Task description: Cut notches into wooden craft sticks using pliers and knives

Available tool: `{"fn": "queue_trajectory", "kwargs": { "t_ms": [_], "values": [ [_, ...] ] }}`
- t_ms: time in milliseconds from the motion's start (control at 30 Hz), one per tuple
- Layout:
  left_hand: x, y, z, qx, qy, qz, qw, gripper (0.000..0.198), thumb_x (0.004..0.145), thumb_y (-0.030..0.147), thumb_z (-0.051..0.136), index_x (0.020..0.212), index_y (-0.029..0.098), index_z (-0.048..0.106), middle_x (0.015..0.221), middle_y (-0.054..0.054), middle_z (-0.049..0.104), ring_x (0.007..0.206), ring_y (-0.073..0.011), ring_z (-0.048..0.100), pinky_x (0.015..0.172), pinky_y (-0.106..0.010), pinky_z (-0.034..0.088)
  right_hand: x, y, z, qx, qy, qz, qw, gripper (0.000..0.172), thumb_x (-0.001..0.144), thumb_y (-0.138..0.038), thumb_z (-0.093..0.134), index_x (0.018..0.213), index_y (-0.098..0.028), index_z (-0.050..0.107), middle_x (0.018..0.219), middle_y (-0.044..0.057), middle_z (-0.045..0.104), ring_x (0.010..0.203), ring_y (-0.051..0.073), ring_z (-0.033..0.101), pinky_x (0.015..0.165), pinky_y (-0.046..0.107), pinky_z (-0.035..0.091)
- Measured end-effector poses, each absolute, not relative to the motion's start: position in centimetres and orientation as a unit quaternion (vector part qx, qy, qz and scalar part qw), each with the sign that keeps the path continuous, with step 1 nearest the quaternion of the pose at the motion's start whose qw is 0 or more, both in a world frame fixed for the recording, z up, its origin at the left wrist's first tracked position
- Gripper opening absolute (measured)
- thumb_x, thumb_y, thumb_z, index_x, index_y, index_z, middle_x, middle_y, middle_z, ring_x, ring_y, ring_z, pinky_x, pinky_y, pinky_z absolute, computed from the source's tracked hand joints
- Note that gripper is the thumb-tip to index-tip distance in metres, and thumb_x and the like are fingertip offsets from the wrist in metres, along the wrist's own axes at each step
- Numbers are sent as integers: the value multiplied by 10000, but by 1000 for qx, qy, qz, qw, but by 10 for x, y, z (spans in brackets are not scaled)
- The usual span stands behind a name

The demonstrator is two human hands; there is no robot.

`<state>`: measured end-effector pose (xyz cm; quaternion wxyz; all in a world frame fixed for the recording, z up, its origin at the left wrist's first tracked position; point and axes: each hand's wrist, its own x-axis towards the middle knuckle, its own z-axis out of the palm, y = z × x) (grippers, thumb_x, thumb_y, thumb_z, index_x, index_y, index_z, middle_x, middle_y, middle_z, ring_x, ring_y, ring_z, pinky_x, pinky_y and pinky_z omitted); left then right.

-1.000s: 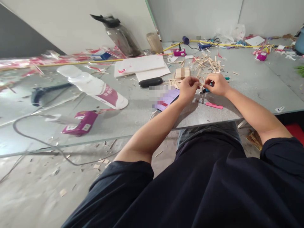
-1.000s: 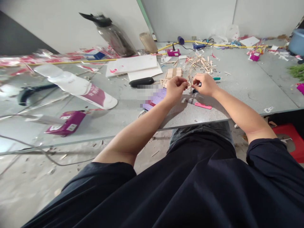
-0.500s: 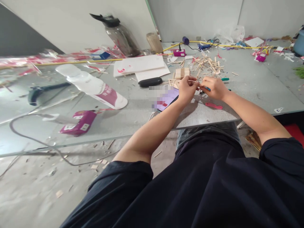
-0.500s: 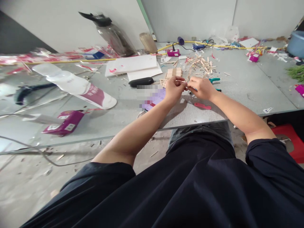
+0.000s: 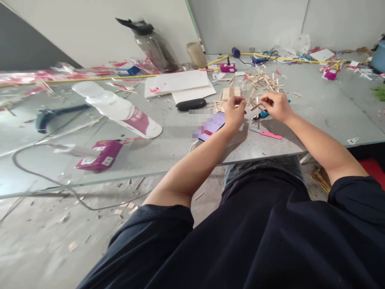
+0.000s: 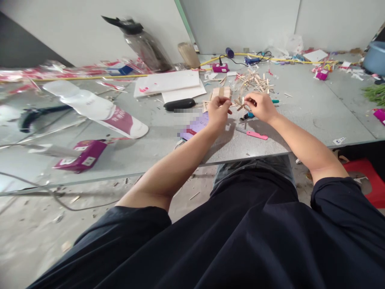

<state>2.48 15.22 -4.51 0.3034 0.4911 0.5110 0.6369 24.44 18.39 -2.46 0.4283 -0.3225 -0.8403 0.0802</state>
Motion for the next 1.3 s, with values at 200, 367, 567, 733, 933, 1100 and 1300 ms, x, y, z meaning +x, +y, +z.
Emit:
{"fn": "queue_trajectory", "kwargs": {
  "t_ms": [200,367,567,733,933,1100,1300],
  "values": [
    [24,157,-47,463,514,659,295,162,972,82,713,897,225,709,906,-11,742,636,-111,635,578,-252,542,248,188,-23,-358,-812,74,456,115,1024,-314,691,1011,-248,784,964,54,820,847,223,713,891,429,606],
    [28,158,-47,445,507,677,294,164,958,81,711,883,227,703,899,-19,728,697,-130,665,569,-242,530,256,199,-17,-397,-791,55,461,100,1030,-306,686,1015,-249,766,957,50,801,838,218,711,885,429,616],
    [30,156,-46,434,501,687,298,173,940,85,722,868,239,688,889,-9,716,668,-128,641,545,-242,506,261,236,2,-454,-770,2,448,149,1071,-280,611,1047,-245,754,990,67,806,906,242,741,969,449,623],
    [30,152,-45,440,507,676,305,180,953,77,722,892,242,683,897,0,718,620,-118,604,561,-267,500,243,275,10,-507,-764,-23,398,221,1086,-202,577,1089,-226,796,1080,106,846,1025,273,774,1040,452,624],
    [30,147,-44,448,516,664,305,197,1004,76,702,914,250,681,922,-2,732,649,-130,611,643,-295,519,216,315,2,-565,-771,-30,292,274,1147,-380,707,1346,-210,789,1388,131,806,1245,276,773,1128,505,671],
    [33,142,-43,455,514,659,306,189,994,74,719,919,245,687,948,-14,745,733,-149,651,729,-316,551,216,331,-6,-604,-769,-40,207,464,1119,-493,772,1494,-223,723,1540,132,731,1319,278,756,1124,524,689],
    [39,141,-40,453,511,660,313,177,950,118,787,913,249,672,953,-25,751,891,-196,711,776,-321,591,216,340,2,-601,-789,-42,124,465,1116,-493,777,1490,-223,725,1536,128,733,1322,281,756,1123,522,689]
  ]
}}
